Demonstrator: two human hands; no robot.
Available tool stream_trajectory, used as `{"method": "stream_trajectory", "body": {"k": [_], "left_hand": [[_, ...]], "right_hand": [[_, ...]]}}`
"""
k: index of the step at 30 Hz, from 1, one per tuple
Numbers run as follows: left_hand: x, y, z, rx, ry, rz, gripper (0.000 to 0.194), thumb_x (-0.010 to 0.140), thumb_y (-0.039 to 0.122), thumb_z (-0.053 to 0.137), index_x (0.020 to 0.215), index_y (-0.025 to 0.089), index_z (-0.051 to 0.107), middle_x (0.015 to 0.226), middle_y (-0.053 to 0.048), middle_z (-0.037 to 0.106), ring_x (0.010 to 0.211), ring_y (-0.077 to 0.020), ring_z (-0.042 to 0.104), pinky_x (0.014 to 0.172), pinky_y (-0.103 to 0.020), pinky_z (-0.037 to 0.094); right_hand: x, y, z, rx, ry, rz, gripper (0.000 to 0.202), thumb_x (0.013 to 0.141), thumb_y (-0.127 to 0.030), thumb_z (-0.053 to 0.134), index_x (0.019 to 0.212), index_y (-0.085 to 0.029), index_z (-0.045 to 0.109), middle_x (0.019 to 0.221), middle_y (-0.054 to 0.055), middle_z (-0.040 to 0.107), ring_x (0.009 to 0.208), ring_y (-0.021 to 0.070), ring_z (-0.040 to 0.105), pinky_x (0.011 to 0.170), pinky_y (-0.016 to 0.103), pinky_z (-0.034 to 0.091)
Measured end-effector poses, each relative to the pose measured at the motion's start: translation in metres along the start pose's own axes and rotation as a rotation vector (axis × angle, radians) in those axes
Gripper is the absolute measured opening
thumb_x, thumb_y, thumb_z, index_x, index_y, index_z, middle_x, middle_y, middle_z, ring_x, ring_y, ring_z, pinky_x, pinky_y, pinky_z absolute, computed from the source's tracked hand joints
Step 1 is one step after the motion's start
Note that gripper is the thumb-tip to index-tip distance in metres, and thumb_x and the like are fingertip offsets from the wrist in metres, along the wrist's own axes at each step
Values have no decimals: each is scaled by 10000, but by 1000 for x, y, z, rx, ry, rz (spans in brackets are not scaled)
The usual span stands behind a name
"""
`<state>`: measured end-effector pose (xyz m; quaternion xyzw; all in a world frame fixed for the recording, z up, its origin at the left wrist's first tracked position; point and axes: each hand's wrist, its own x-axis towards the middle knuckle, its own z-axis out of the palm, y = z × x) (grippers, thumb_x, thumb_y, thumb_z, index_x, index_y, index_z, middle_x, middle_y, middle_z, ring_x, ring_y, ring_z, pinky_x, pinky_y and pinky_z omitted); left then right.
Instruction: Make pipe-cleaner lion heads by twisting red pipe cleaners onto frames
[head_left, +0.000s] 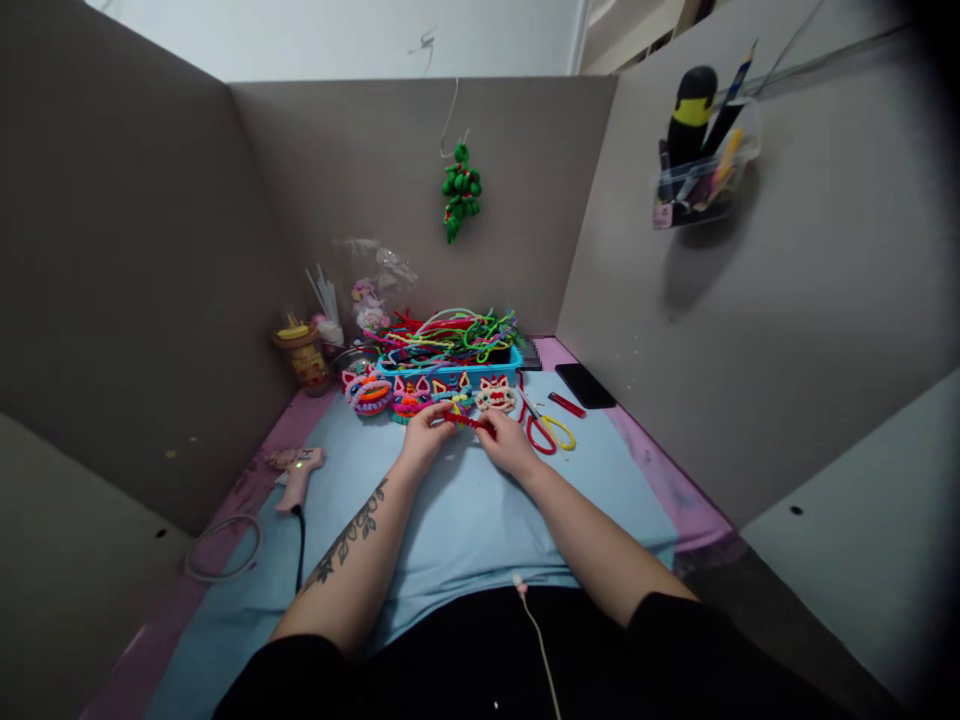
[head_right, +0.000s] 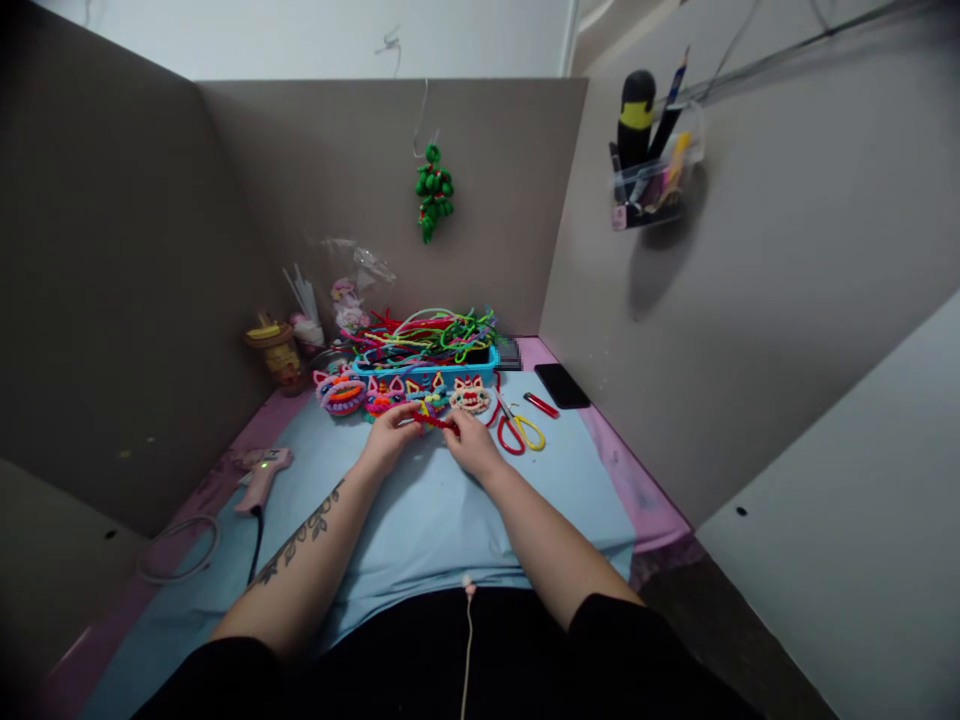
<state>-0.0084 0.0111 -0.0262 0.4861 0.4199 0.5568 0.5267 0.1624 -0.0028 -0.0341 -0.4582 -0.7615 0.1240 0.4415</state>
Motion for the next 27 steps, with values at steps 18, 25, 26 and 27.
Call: {"method": "stream_trajectory", "body": {"k": [18, 25, 26, 27], "left_hand": [[-10, 1, 13, 549, -34, 357, 203, 703, 174, 612, 884, 153, 700, 859, -75, 702, 793, -182, 639, 750, -311, 507], [-13, 4, 15, 338, -100, 217, 330, 696, 165, 591, 1019, 117, 638, 899, -91, 698, 763, -174, 654, 689, -292, 533], [-13, 4, 16, 303, -99, 201, 344, 692, 161, 587, 1031, 116, 627, 892, -88, 697, 757, -171, 654, 679, -285, 535], [-13, 4, 17, 281, -95, 192, 354, 688, 158, 585, 1039, 116, 618, 882, -84, 696, 751, -166, 654, 674, -281, 537]], "right_hand": [[1, -14, 15, 402, 102, 107, 118, 784, -298, 545, 834, -192, 559, 757, 2, 581, 676, 143, 540, 633, 260, 449], [2, -10, 12, 354, 144, 84, 143, 795, -241, 516, 887, -196, 617, 862, 34, 621, 795, 167, 566, 708, 284, 458], [2, -9, 12, 342, 155, 76, 156, 798, -238, 515, 903, -197, 622, 888, 40, 624, 821, 171, 568, 727, 291, 458], [2, -8, 12, 330, 165, 68, 162, 801, -235, 513, 912, -198, 626, 901, 43, 624, 836, 173, 568, 740, 295, 458]]}}
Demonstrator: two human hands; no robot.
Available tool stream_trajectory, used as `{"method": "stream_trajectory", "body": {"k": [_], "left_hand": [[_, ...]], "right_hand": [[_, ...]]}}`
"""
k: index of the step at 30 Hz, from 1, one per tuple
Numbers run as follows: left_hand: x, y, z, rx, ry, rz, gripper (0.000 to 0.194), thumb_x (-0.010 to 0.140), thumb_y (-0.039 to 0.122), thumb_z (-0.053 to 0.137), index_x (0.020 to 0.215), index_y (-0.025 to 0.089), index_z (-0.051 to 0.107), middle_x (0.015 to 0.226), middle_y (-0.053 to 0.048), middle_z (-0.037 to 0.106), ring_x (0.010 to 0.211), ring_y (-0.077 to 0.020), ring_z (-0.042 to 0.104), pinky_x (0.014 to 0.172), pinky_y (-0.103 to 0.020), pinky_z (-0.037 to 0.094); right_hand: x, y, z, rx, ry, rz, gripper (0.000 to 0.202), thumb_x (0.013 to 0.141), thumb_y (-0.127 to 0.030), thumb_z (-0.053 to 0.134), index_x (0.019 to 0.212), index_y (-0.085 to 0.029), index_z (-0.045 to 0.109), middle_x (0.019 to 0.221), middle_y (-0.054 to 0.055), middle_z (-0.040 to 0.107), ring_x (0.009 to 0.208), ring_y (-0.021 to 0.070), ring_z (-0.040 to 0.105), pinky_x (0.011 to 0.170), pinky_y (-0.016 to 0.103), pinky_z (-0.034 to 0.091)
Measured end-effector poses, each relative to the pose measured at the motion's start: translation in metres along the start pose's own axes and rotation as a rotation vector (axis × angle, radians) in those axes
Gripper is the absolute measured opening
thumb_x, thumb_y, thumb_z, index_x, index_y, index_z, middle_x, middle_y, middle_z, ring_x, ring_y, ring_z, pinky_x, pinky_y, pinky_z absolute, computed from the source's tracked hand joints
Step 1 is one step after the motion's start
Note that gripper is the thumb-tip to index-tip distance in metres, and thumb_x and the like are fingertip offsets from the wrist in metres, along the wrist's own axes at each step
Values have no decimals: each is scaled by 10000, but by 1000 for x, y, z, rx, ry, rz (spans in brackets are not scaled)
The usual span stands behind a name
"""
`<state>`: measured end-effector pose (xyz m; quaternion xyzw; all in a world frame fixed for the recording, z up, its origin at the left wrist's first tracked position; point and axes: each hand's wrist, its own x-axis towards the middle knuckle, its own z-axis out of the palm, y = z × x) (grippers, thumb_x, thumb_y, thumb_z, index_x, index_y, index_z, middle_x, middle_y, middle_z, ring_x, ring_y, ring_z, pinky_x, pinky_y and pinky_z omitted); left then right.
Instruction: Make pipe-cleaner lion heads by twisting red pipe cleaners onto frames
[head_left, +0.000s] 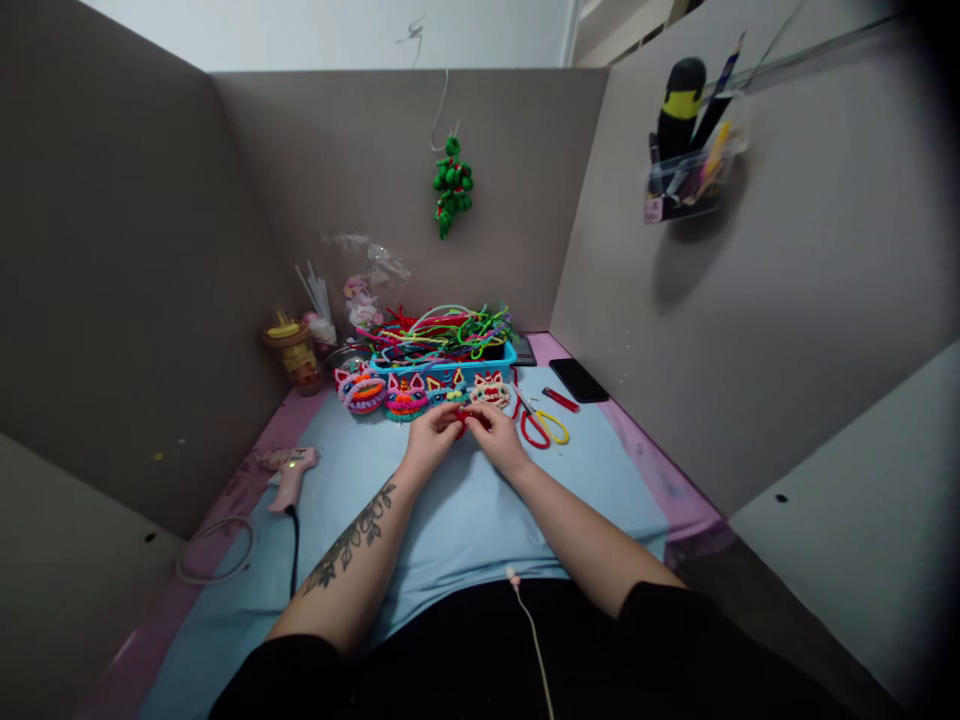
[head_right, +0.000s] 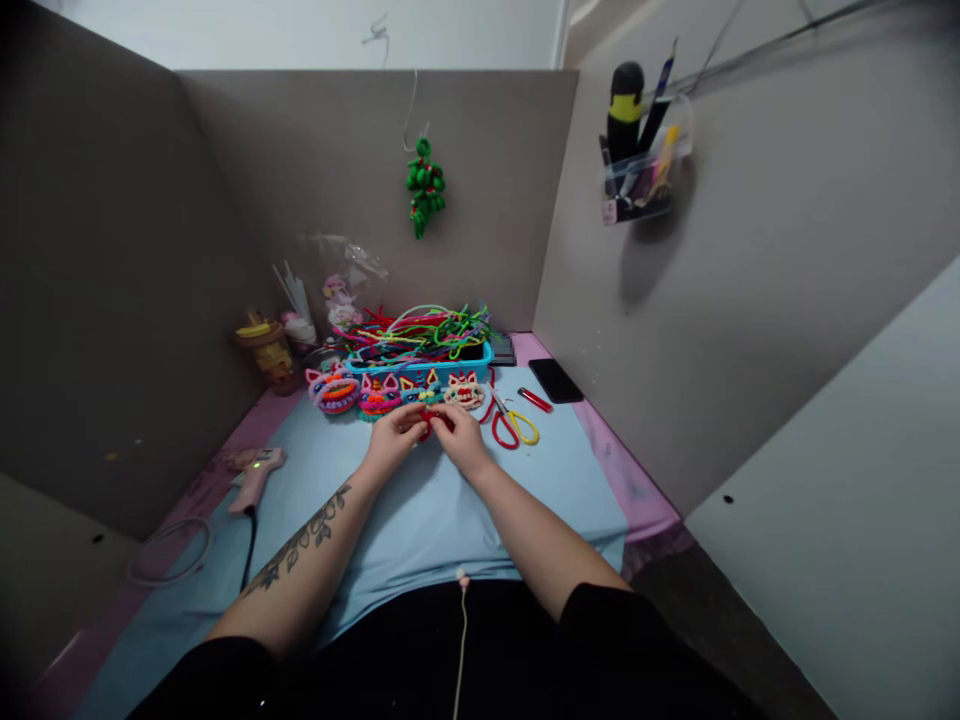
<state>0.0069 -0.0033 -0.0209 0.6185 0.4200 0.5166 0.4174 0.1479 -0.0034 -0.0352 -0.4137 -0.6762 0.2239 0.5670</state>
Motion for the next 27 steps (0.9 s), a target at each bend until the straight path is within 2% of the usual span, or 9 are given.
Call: {"method": "stream_trajectory", "body": {"k": [8, 18, 27], "left_hand": [[-1, 0, 3, 57, 32, 27, 333, 692, 158, 591, 1023, 125, 608, 819, -65, 692, 739, -159, 654, 705, -288, 538], [-4, -4, 4, 221, 79, 126, 236, 729, 166, 580, 957, 168, 643, 829, -54, 698, 741, -162, 656, 688, -274, 525], [-2, -10, 2, 226, 97, 147, 263, 732, 124, 552, 975, 167, 644, 832, -48, 696, 738, -156, 646, 692, -275, 519]], "right_hand": [[-1, -3, -2, -147, -7, -101, 136, 817, -198, 486, 874, -196, 609, 846, 41, 590, 809, 173, 549, 714, 289, 446], [-4, -6, -1, -295, -18, -177, 155, 831, -170, 459, 869, -202, 606, 847, 62, 587, 879, 205, 527, 833, 348, 423], [-4, -11, 1, -198, -5, -108, 131, 812, -195, 487, 802, -192, 618, 756, 28, 568, 722, 160, 527, 675, 279, 432]]}}
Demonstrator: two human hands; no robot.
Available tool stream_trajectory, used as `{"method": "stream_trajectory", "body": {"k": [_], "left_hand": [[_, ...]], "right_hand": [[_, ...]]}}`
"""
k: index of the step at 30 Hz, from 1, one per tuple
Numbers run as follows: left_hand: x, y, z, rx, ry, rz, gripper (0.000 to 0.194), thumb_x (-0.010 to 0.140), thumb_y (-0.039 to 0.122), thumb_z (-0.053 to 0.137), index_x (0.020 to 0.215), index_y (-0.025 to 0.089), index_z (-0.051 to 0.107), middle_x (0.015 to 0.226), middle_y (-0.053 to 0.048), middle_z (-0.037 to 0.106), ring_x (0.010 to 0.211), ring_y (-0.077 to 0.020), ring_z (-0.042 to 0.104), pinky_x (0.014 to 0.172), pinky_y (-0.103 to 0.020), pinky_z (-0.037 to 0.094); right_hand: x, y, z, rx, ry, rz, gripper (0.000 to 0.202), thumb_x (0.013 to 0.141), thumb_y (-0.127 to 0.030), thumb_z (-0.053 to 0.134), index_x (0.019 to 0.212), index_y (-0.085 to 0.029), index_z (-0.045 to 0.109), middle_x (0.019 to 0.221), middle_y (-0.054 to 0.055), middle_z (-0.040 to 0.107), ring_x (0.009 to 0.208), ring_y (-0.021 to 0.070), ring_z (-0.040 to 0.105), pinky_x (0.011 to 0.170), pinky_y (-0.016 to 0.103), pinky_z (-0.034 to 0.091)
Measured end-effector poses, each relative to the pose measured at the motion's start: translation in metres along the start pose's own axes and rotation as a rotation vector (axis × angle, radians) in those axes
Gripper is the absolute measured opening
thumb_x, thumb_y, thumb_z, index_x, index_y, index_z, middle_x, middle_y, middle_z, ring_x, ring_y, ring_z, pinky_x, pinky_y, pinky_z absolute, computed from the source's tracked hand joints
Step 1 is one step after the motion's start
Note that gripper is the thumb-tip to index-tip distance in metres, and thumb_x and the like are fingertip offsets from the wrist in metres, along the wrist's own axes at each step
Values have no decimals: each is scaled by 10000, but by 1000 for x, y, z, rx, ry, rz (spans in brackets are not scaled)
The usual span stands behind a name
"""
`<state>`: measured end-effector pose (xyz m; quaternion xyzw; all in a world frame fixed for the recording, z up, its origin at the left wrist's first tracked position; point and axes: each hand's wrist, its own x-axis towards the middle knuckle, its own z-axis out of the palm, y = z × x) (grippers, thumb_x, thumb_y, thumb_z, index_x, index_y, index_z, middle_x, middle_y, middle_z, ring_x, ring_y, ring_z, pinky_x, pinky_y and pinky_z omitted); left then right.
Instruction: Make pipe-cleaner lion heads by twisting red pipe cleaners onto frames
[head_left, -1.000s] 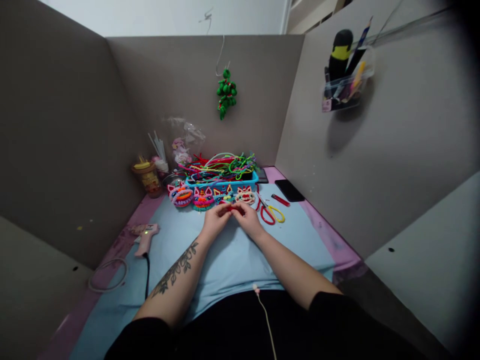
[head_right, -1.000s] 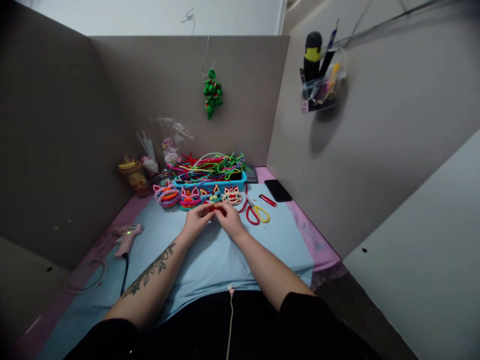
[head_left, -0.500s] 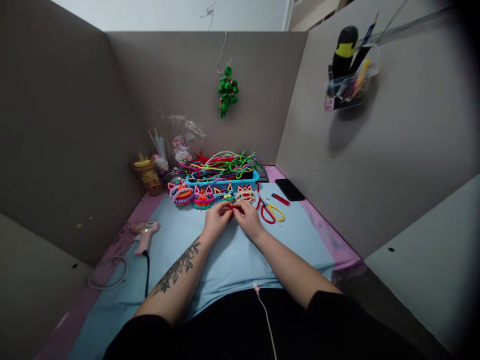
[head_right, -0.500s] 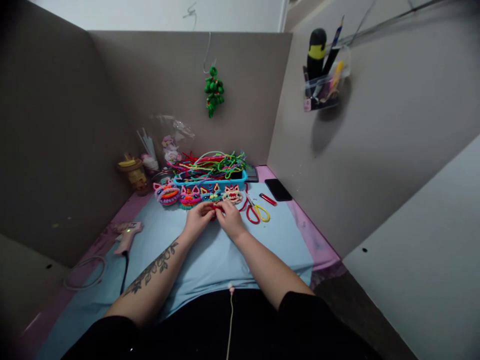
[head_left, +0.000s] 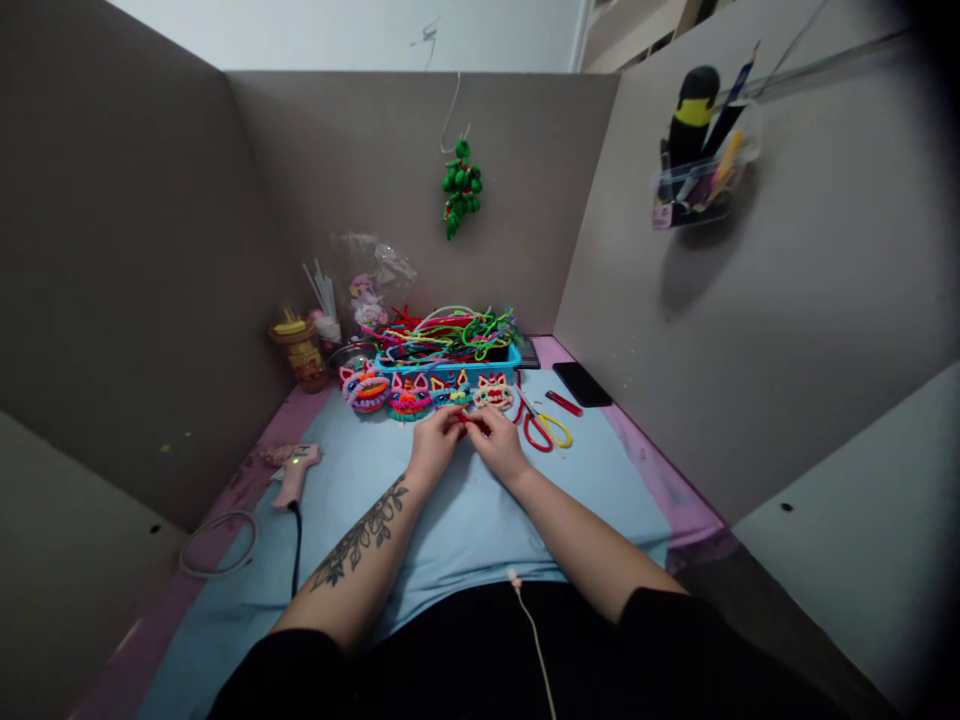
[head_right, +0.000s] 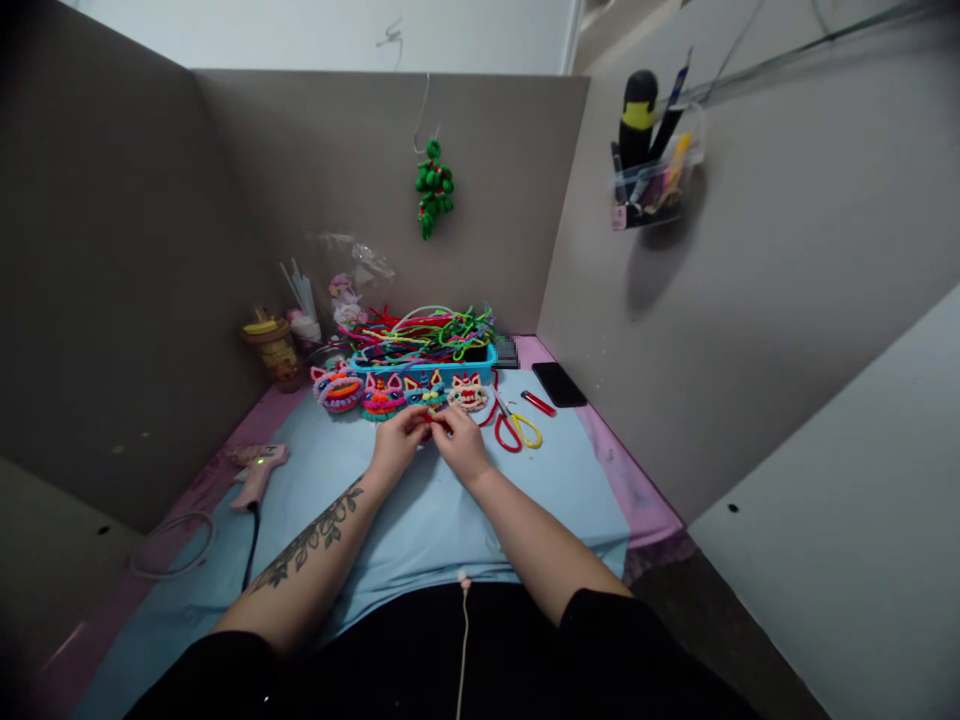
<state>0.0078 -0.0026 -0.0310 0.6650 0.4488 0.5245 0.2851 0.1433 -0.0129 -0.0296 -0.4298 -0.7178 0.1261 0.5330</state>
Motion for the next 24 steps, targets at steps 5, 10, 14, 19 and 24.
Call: {"method": "stream_trajectory", "body": {"k": [5, 10, 14, 19, 24], "left_hand": [[1, 0, 0, -11, -4, -8, 288, 732, 113, 546, 994, 176, 648, 840, -44, 698, 754, -161, 650, 708, -284, 524], [2, -1, 0, -33, -2, -9, 289, 721, 115, 561, 990, 176, 647, 847, -47, 697, 772, -163, 655, 738, -294, 524], [2, -1, 0, -57, -6, -25, 287, 709, 123, 585, 986, 170, 643, 856, -56, 697, 775, -164, 658, 748, -297, 528], [0, 0, 1, -56, -28, -26, 256, 728, 152, 582, 977, 162, 639, 858, -69, 698, 777, -174, 661, 742, -305, 532], [-1, 1, 0, -32, -28, -5, 251, 735, 159, 578, 979, 178, 635, 849, -58, 699, 772, -173, 661, 734, -307, 531]], "right_hand": [[0, 3, 1, 59, -3, 66, 130, 788, -206, 497, 777, -191, 626, 731, 20, 590, 694, 154, 535, 656, 273, 439], [-1, 12, 5, 178, -25, 188, 128, 778, -239, 509, 800, -189, 625, 747, 23, 629, 686, 161, 567, 654, 285, 471], [0, 11, 6, 210, 19, 178, 161, 788, -239, 502, 901, -198, 610, 845, 33, 637, 755, 169, 589, 697, 301, 488], [1, 6, 2, 98, 47, 26, 197, 824, -186, 465, 941, -206, 623, 934, 57, 620, 899, 181, 569, 818, 323, 459], [0, 5, 0, -48, -8, -33, 206, 839, -176, 461, 943, -215, 635, 886, 61, 623, 876, 198, 558, 821, 346, 447]]}}
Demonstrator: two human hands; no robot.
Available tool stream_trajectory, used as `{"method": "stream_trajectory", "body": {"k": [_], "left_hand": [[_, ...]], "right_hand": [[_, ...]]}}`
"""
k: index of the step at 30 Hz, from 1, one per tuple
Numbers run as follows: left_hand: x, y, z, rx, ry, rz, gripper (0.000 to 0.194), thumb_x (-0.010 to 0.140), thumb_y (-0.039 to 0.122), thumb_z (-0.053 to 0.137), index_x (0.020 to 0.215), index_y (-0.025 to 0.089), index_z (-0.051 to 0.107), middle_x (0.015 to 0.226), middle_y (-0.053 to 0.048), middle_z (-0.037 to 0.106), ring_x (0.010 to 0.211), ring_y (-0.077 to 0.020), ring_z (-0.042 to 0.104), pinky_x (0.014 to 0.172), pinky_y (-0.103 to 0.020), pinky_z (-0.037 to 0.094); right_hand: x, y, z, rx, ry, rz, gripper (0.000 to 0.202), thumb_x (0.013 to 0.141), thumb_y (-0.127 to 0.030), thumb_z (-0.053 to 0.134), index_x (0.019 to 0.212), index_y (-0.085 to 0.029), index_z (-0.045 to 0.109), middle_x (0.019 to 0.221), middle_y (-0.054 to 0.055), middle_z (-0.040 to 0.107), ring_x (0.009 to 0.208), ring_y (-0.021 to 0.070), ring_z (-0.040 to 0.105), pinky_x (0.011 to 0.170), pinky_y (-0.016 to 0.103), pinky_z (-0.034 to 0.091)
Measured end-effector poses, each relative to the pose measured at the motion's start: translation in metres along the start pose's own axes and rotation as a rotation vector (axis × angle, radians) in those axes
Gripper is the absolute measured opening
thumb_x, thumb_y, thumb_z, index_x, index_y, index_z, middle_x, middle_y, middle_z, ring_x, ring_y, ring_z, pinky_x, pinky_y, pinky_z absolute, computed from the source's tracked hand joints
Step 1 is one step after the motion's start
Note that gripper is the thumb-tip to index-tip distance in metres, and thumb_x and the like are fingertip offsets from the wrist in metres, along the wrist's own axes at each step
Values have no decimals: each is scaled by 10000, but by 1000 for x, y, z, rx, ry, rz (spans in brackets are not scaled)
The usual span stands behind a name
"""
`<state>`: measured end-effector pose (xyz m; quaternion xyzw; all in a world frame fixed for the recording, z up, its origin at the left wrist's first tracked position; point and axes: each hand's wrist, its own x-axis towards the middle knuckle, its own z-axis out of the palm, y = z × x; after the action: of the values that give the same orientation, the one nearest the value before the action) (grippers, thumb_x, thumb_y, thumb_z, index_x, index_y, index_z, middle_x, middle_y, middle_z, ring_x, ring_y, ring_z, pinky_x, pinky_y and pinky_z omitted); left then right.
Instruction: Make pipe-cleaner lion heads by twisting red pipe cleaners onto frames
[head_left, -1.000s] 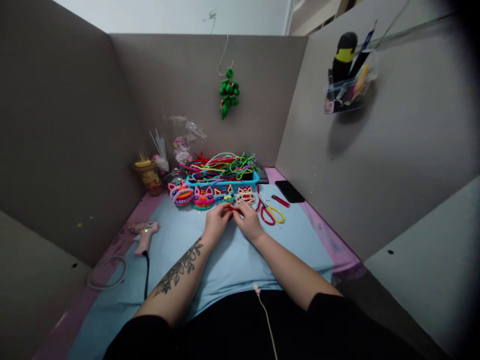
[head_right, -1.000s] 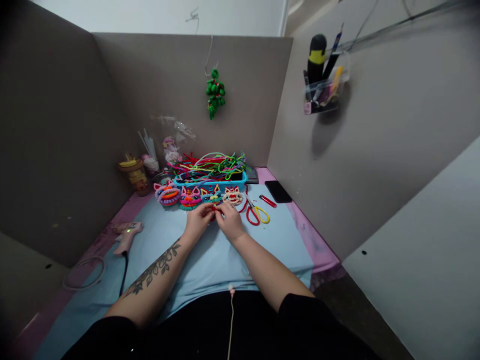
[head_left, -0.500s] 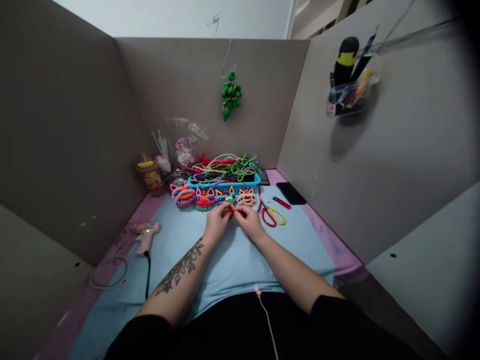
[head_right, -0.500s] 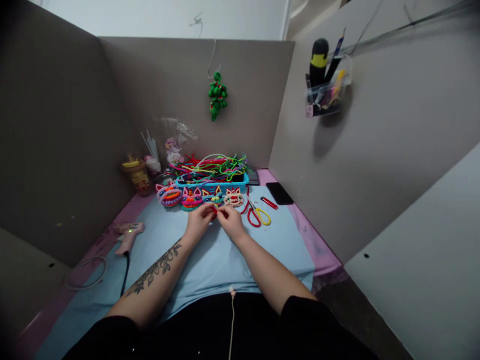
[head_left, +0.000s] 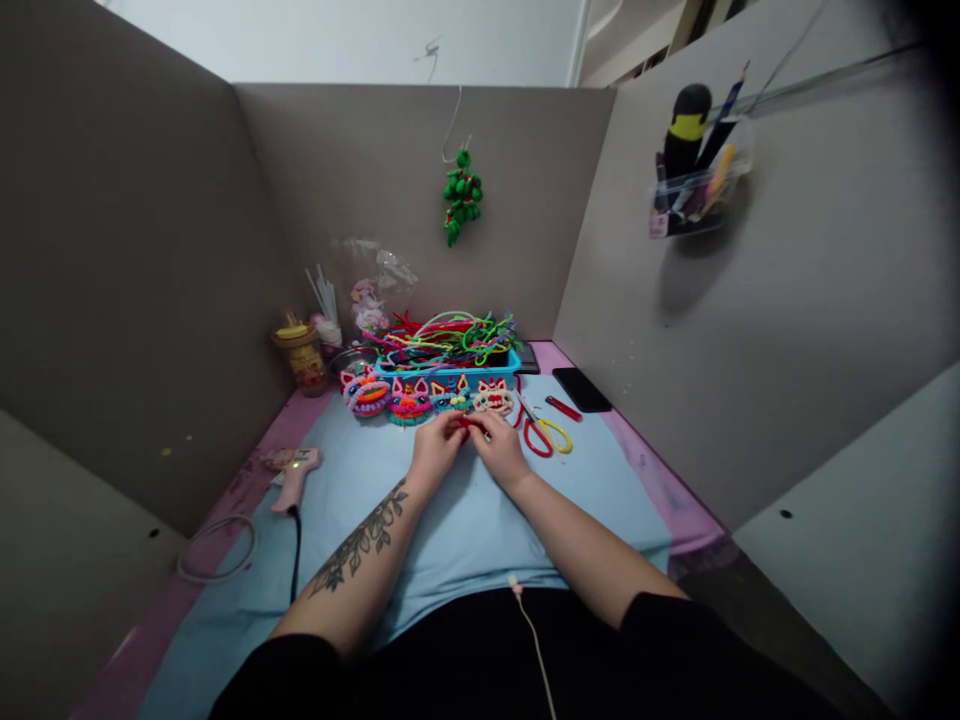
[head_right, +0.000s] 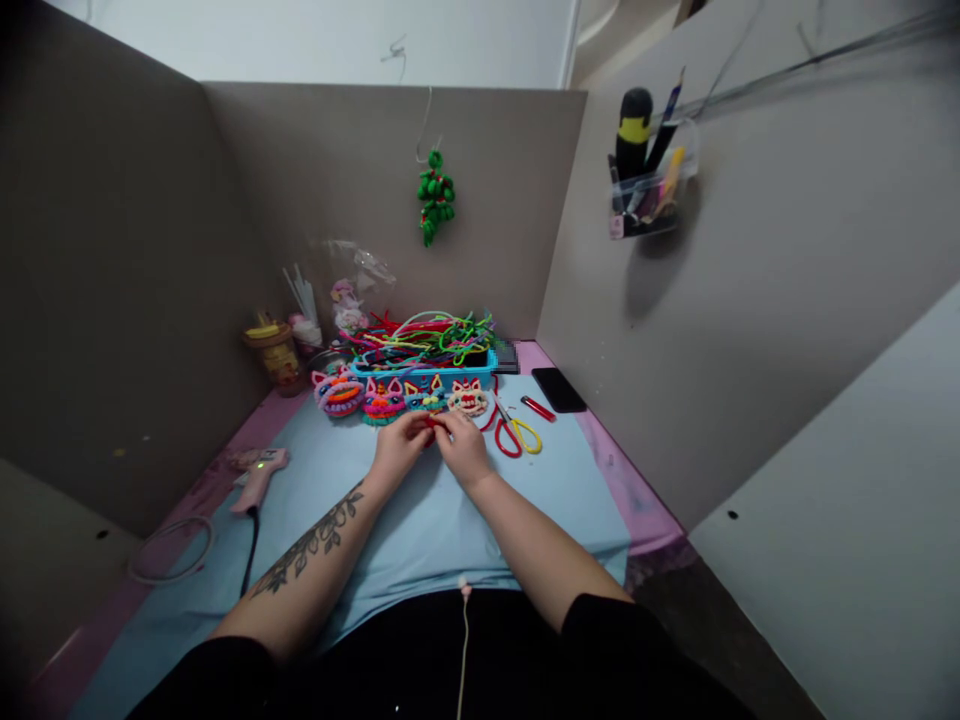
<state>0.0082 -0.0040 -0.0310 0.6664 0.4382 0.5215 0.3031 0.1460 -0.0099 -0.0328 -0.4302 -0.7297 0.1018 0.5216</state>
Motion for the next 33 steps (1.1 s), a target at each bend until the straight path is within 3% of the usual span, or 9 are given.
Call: {"method": "stream_trajectory", "body": {"k": [10, 17, 22, 26, 33], "left_hand": [[-1, 6, -5, 198, 16, 96, 281, 744, 113, 541, 994, 198, 634, 905, -54, 698, 809, -175, 654, 759, -297, 503], [0, 2, -5, 139, 30, 75, 290, 741, 109, 537, 1001, 192, 634, 894, -53, 694, 799, -169, 651, 739, -290, 509], [2, 3, -5, 39, 41, 1, 266, 723, 108, 549, 964, 168, 642, 834, -58, 700, 767, -167, 659, 725, -284, 521], [1, 8, -5, 91, 21, 17, 213, 749, 165, 547, 928, 164, 664, 854, -67, 705, 759, -170, 657, 726, -285, 517], [1, 13, -6, 120, -17, 3, 192, 781, 251, 545, 877, 164, 686, 839, -56, 708, 733, -158, 645, 691, -246, 492]], "right_hand": [[-1, -2, 2, -163, -18, -79, 203, 831, -145, 463, 880, -227, 642, 842, 62, 615, 876, 219, 540, 828, 364, 432], [-1, -2, 2, -29, -34, -17, 173, 809, -157, 473, 830, -211, 636, 808, 45, 612, 815, 190, 550, 774, 324, 446], [1, -1, 4, 189, 62, 169, 124, 789, -217, 498, 829, -197, 614, 815, 37, 621, 754, 173, 572, 697, 304, 475], [2, 1, 5, 308, 49, 253, 119, 775, -244, 509, 837, -197, 599, 795, 26, 623, 729, 167, 584, 677, 297, 487], [3, 0, 3, 348, 10, 227, 127, 782, -249, 502, 850, -184, 587, 814, 23, 605, 742, 153, 571, 689, 275, 476]]}}
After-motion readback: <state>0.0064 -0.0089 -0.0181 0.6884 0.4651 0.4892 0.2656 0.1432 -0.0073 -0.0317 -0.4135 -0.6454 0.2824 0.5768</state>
